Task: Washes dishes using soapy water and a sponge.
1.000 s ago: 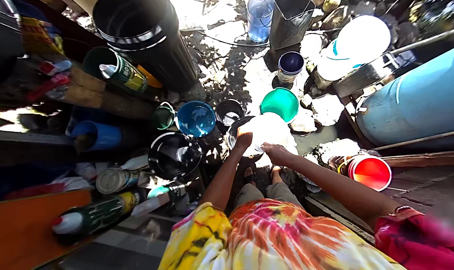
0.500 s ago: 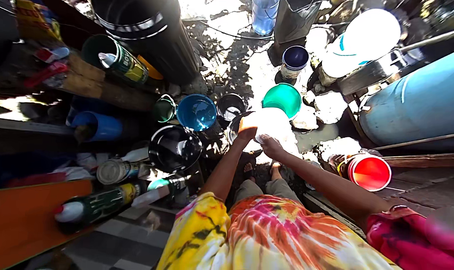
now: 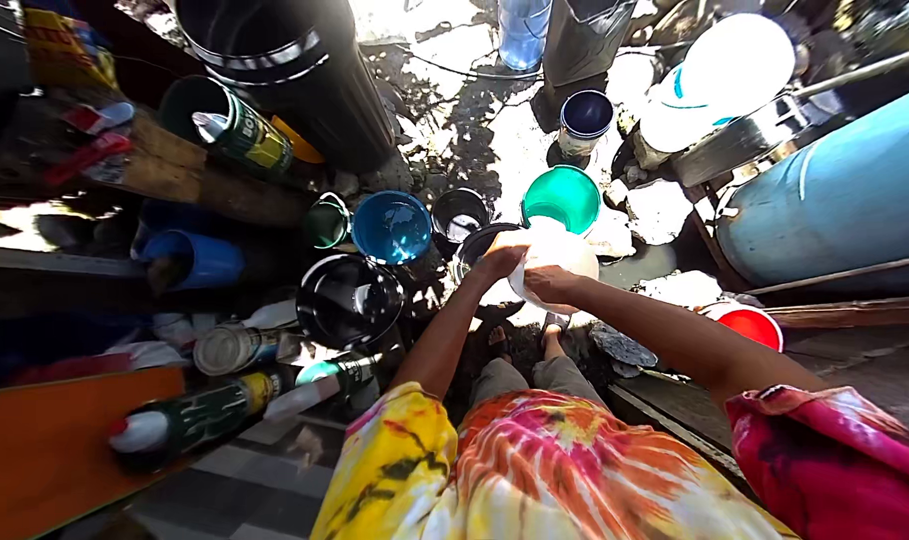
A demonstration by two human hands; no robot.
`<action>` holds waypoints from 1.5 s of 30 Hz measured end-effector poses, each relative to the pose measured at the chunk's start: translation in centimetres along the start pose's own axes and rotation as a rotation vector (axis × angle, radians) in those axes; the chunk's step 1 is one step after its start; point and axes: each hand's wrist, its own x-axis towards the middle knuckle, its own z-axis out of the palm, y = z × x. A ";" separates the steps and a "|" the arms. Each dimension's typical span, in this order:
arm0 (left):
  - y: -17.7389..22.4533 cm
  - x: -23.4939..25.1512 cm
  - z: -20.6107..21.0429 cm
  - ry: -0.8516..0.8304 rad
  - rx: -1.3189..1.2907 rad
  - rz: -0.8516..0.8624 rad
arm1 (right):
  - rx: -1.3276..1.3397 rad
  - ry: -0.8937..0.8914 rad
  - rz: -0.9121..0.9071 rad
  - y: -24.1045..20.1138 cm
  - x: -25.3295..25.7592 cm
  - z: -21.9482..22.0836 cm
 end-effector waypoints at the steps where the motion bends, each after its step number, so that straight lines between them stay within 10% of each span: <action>1: -0.4 0.0 0.0 0.034 0.001 -0.008 | 0.131 -0.058 0.015 -0.6 0.4 0.0; 7: -4.4 -1.3 -0.4 -0.011 0.080 -0.058 | -0.087 -0.191 -0.126 1.6 -2.5 -0.5; 11: -2.9 -1.4 -0.8 -0.141 0.030 -0.138 | -0.322 0.214 -0.197 3.3 -3.6 0.2; 18: -3.6 -0.7 0.5 -0.044 0.230 -0.070 | 0.445 -0.134 -0.037 -1.3 -2.2 3.2; 27: -2.6 -0.7 -0.8 -0.105 0.118 -0.105 | -0.269 0.304 -0.112 2.5 -5.5 1.4; 30: -2.9 -0.7 -0.1 -0.013 0.209 -0.090 | 0.158 -0.042 0.121 -1.3 -3.8 1.9; 34: -2.7 -1.8 1.6 0.140 0.194 -0.204 | 0.900 0.200 0.257 -4.6 -3.6 1.8; 40: -3.6 -2.2 0.5 0.006 0.121 -0.220 | 0.056 -0.028 -0.029 -0.3 -6.2 1.6; 45: -2.8 -2.0 -0.2 -0.052 0.010 -0.230 | -0.301 0.344 -0.158 2.0 -7.0 -2.9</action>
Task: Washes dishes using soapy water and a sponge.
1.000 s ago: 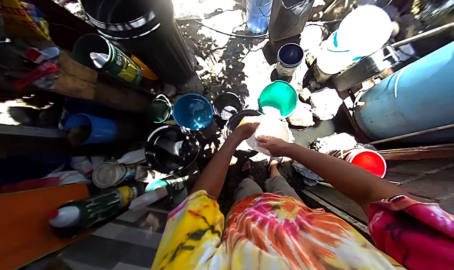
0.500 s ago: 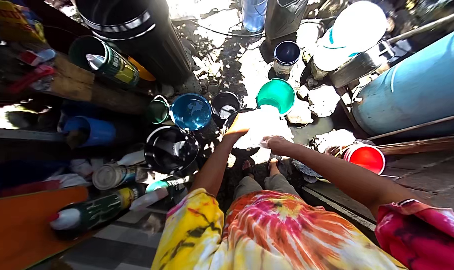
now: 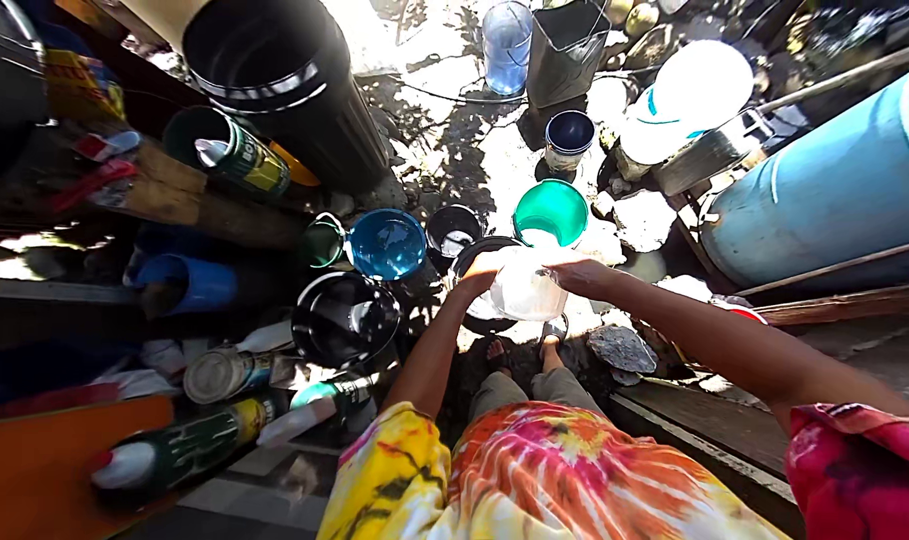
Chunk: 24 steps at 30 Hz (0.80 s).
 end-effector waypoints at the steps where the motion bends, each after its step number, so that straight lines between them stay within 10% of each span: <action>1: 0.2 0.1 -0.2 -0.012 -0.018 0.021 | 0.037 0.052 -0.015 0.1 0.4 -0.9; 6: -2.1 0.0 1.6 -0.044 -0.307 0.172 | 0.008 0.269 -0.334 0.0 3.8 -1.4; 12: -3.2 -0.8 0.1 0.025 -0.184 0.099 | 0.006 -0.207 -0.010 -2.0 2.4 -0.6; 18: -1.2 -1.5 1.3 0.096 -0.318 0.046 | -0.095 0.135 -0.006 -2.0 3.5 0.8; 24: 1.8 -2.8 3.7 0.249 -0.167 0.140 | 0.160 -0.298 0.386 -5.1 4.5 3.6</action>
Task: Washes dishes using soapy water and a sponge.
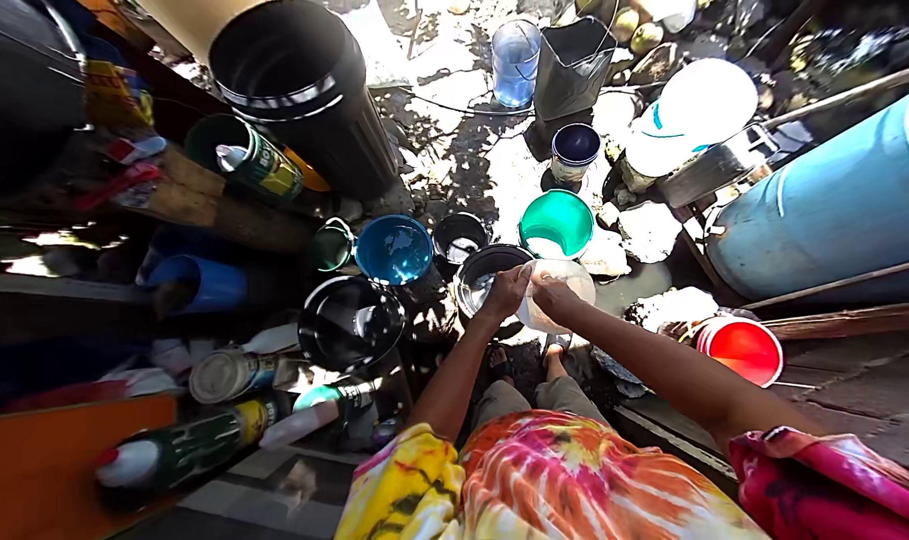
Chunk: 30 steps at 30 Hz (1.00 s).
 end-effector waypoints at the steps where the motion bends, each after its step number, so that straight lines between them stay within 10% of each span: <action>1: -1.2 0.1 0.6 0.037 0.020 0.035 | 0.058 -0.093 0.063 -0.3 -0.1 0.0; 5: -3.6 0.0 2.4 0.239 0.019 0.129 | 0.661 -0.079 0.340 0.5 -0.2 1.1; 9: -3.2 -0.7 4.1 0.285 -0.156 0.096 | 1.913 0.469 0.753 -0.7 0.9 -0.1; 12: -2.9 -1.1 4.9 0.312 -0.232 0.025 | 2.378 0.861 0.792 -1.6 1.3 -2.5; 18: -2.0 -0.4 5.0 0.289 -0.010 0.236 | 2.202 0.674 0.662 -2.5 0.4 -1.5; 24: -2.0 -1.0 4.4 0.358 0.006 0.120 | 2.042 0.892 0.518 -2.2 -0.5 -3.4; 30: -2.3 -0.6 5.4 0.333 0.011 0.239 | 1.567 0.598 0.508 -1.6 -0.3 -0.7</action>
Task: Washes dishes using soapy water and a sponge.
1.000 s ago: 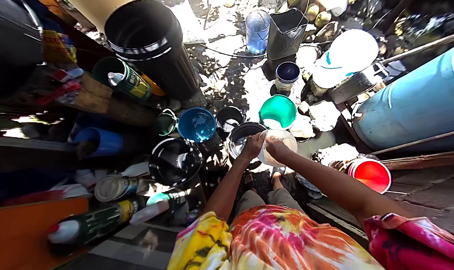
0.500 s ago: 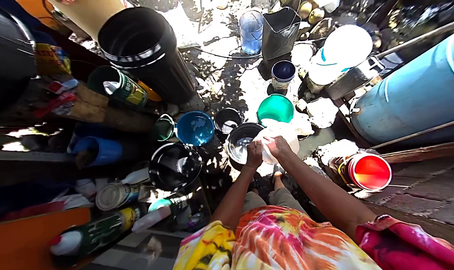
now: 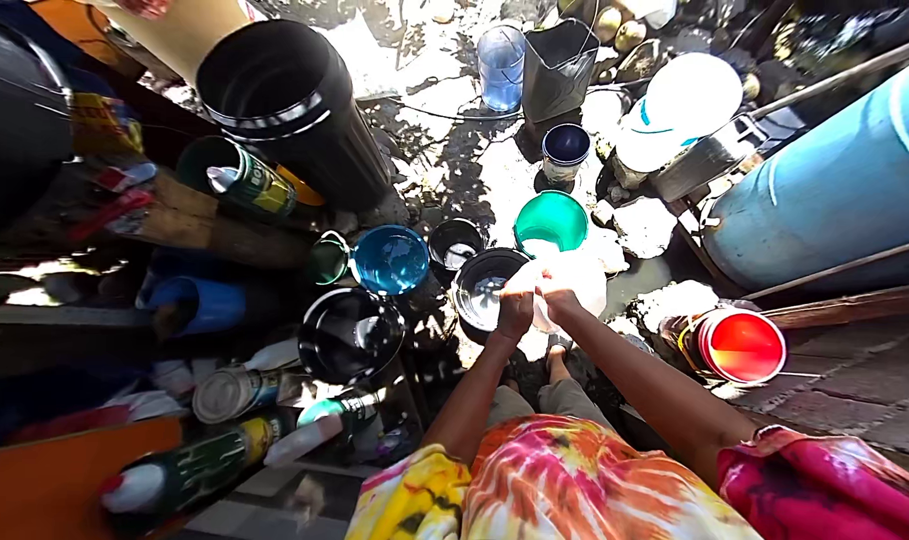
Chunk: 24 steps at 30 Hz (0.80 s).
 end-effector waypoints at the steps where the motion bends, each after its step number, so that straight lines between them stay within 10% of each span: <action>1: 0.0 -0.1 -0.3 -0.005 0.034 -0.035 | 0.153 0.073 -0.011 -0.8 -0.1 0.2; 7: 0.9 -0.9 0.1 0.053 0.206 -0.079 | 0.799 0.349 0.132 -2.7 1.4 -0.6; 12: 0.8 -1.2 1.5 0.083 0.143 -0.010 | 0.253 0.209 0.142 -2.2 0.8 1.4; 17: 1.7 -0.2 -1.9 -0.101 0.367 -0.078 | -0.811 -0.347 0.055 -2.2 -0.9 -0.9; 24: 2.2 0.4 -2.0 -0.120 0.120 -0.430 | -0.281 -0.039 -0.224 -1.8 -1.9 -0.6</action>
